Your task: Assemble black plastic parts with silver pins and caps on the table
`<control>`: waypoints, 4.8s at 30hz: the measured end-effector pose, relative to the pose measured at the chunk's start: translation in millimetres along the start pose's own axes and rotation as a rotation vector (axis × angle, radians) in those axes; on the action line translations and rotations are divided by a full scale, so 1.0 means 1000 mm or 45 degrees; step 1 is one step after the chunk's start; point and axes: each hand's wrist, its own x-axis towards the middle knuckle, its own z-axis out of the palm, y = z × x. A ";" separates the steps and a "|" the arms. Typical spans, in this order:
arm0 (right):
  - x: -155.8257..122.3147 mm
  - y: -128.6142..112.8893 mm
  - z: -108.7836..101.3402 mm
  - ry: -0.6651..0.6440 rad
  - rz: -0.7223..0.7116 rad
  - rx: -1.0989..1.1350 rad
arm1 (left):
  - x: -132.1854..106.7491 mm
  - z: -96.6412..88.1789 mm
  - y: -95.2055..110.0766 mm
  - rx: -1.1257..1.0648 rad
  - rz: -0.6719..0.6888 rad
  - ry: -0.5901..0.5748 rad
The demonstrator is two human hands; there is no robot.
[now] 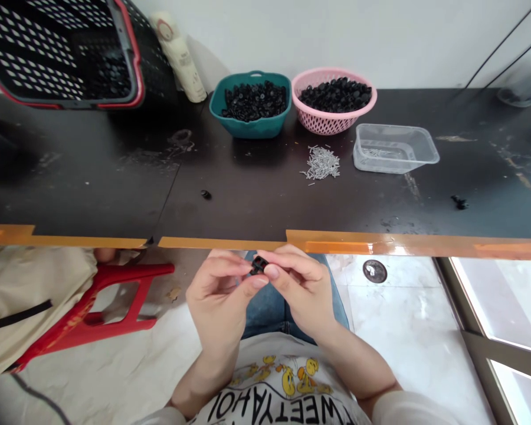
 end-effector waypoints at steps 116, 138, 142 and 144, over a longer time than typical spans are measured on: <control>0.177 0.026 -0.130 -0.303 0.232 -1.689 | 0.140 -0.085 -0.098 2.132 0.640 -0.791; 0.192 0.031 -0.132 -0.299 0.316 -1.660 | 0.157 -0.122 -0.108 1.730 0.570 -0.753; 0.191 0.028 -0.129 -0.305 0.253 -1.627 | 0.158 -0.122 -0.105 1.854 0.635 -0.725; 0.192 0.028 -0.126 -0.300 0.210 -1.598 | 0.159 -0.122 -0.104 1.860 0.635 -0.688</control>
